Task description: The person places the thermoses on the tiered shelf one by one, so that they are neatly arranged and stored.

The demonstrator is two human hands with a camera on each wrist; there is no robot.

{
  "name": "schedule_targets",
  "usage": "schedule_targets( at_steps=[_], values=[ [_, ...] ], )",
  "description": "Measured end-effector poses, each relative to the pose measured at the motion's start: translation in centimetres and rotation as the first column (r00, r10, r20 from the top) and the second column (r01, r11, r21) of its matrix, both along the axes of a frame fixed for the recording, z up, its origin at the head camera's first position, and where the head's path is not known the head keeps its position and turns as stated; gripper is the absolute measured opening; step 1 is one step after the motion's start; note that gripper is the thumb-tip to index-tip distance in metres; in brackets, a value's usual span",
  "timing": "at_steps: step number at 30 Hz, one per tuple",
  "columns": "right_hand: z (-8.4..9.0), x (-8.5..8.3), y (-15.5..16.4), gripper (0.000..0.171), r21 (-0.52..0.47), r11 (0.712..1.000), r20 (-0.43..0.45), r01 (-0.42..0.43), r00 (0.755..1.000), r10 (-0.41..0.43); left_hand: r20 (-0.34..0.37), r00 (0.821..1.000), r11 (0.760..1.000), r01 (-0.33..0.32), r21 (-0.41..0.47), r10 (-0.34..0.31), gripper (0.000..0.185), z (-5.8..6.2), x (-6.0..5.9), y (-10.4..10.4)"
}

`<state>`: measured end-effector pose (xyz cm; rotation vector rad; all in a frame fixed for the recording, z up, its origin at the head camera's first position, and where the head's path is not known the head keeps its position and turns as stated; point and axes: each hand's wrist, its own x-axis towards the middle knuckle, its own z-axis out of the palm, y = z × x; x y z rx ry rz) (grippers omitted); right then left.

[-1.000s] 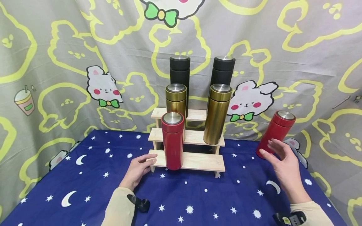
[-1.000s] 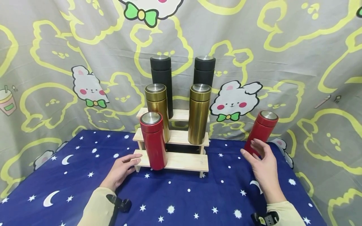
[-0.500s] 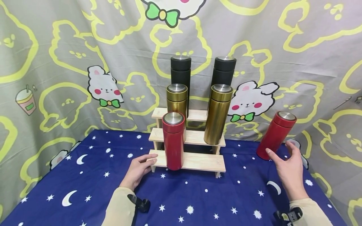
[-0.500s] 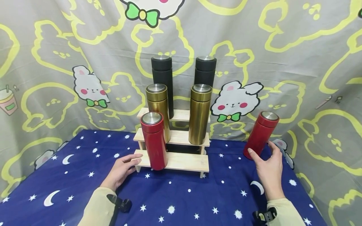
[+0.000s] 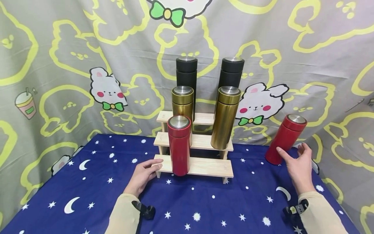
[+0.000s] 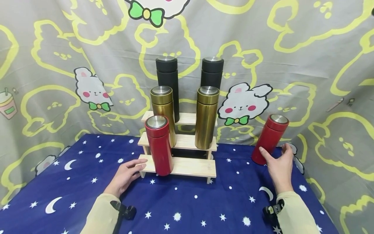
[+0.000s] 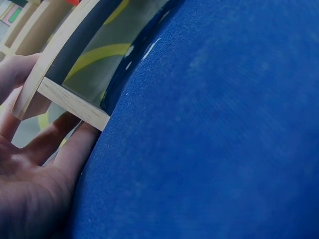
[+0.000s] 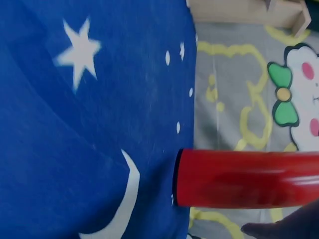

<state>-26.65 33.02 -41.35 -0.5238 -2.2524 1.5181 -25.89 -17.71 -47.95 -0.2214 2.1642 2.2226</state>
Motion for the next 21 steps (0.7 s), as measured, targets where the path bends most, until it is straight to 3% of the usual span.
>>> schedule_targets(
  at_steps=[8, 21],
  values=[
    [-0.7, -1.5, 0.6, 0.105, 0.027, 0.996, 0.006, -0.088, 0.996, 0.088, 0.001, 1.0, 1.0, -0.004, 0.006, 0.004, 0.034, -0.1, 0.0, 0.0],
    [-1.6, -3.5, 1.0, 0.099, -0.004, 0.998, 0.014, -0.061, 0.998, 0.061, 0.0, 1.0, 1.0, -0.006, 0.002, 0.006, 0.033, 0.0, 0.0, 0.0]
  ],
)
